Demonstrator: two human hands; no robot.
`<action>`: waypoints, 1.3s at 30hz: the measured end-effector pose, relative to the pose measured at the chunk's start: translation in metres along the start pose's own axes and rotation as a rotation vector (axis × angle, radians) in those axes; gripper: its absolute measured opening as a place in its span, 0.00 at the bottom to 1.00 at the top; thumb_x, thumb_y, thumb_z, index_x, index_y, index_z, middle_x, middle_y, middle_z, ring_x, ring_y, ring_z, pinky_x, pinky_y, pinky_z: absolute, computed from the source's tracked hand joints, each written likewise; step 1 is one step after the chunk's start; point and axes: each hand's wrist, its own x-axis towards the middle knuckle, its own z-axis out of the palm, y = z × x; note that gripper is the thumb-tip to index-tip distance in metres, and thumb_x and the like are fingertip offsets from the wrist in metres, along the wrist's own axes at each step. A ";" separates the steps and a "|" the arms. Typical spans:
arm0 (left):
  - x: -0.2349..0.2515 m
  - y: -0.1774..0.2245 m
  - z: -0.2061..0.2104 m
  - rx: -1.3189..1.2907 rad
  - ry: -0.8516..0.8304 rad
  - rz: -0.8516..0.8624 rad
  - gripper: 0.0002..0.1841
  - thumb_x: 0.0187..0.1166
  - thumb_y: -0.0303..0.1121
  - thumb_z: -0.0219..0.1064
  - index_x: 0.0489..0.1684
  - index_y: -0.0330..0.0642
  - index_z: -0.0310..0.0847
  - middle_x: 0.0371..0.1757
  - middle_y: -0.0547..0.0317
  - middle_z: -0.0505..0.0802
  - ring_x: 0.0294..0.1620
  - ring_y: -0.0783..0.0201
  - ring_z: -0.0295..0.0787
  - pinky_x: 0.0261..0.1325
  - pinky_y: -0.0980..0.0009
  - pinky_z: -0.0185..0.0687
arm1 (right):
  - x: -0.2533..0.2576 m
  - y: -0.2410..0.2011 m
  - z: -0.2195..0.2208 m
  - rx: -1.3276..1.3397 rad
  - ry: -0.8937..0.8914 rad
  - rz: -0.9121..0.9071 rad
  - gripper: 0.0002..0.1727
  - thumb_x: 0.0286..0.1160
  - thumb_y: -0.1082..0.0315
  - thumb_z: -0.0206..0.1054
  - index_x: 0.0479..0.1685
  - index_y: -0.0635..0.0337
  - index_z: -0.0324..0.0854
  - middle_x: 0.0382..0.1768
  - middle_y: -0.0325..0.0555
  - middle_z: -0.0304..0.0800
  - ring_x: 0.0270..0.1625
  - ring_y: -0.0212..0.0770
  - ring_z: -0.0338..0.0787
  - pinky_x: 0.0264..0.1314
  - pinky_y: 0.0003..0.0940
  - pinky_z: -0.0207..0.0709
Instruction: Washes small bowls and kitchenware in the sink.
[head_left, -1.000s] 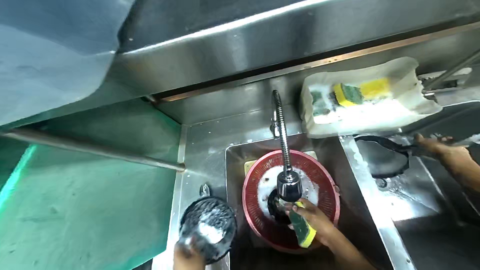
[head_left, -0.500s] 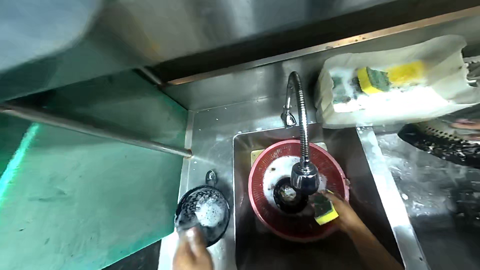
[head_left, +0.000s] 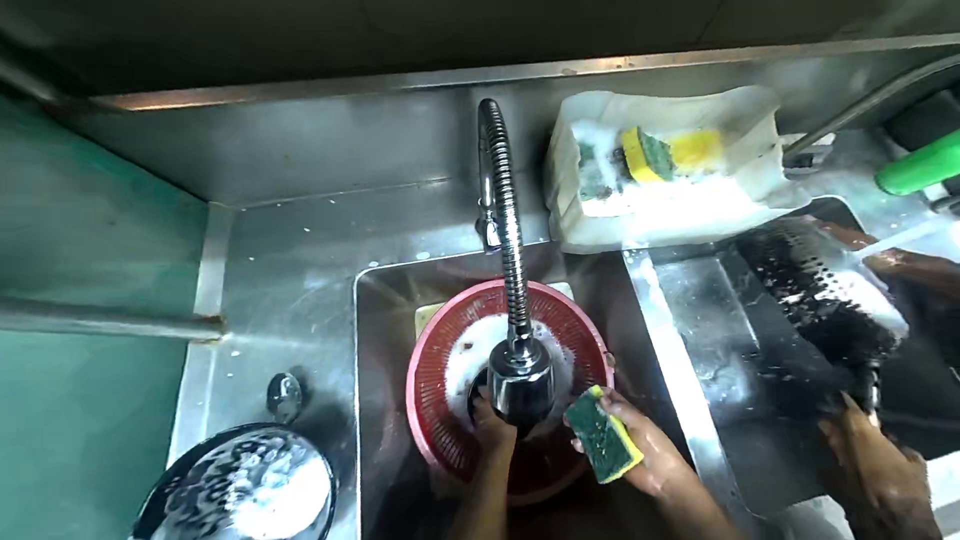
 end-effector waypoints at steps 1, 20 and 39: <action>0.002 0.000 0.001 -0.050 -0.006 -0.015 0.34 0.78 0.37 0.68 0.84 0.35 0.65 0.75 0.33 0.81 0.73 0.40 0.82 0.72 0.46 0.80 | 0.000 -0.001 0.000 -0.003 0.023 -0.013 0.26 0.78 0.61 0.67 0.73 0.58 0.68 0.56 0.64 0.87 0.54 0.62 0.91 0.56 0.63 0.88; -0.072 -0.017 -0.093 -1.150 -0.221 -0.066 0.24 0.74 0.23 0.72 0.67 0.36 0.66 0.52 0.36 0.89 0.40 0.44 0.94 0.33 0.49 0.94 | 0.162 -0.098 0.194 -0.535 -0.014 -0.222 0.31 0.81 0.37 0.61 0.59 0.57 0.83 0.36 0.45 0.90 0.35 0.39 0.89 0.40 0.40 0.87; -0.096 0.005 -0.124 -1.502 -0.578 -0.156 0.32 0.76 0.19 0.58 0.84 0.41 0.61 0.64 0.37 0.85 0.57 0.44 0.88 0.54 0.46 0.88 | 0.018 -0.035 0.053 -1.262 0.453 -0.338 0.22 0.77 0.52 0.70 0.63 0.54 0.83 0.52 0.53 0.91 0.51 0.51 0.92 0.57 0.60 0.85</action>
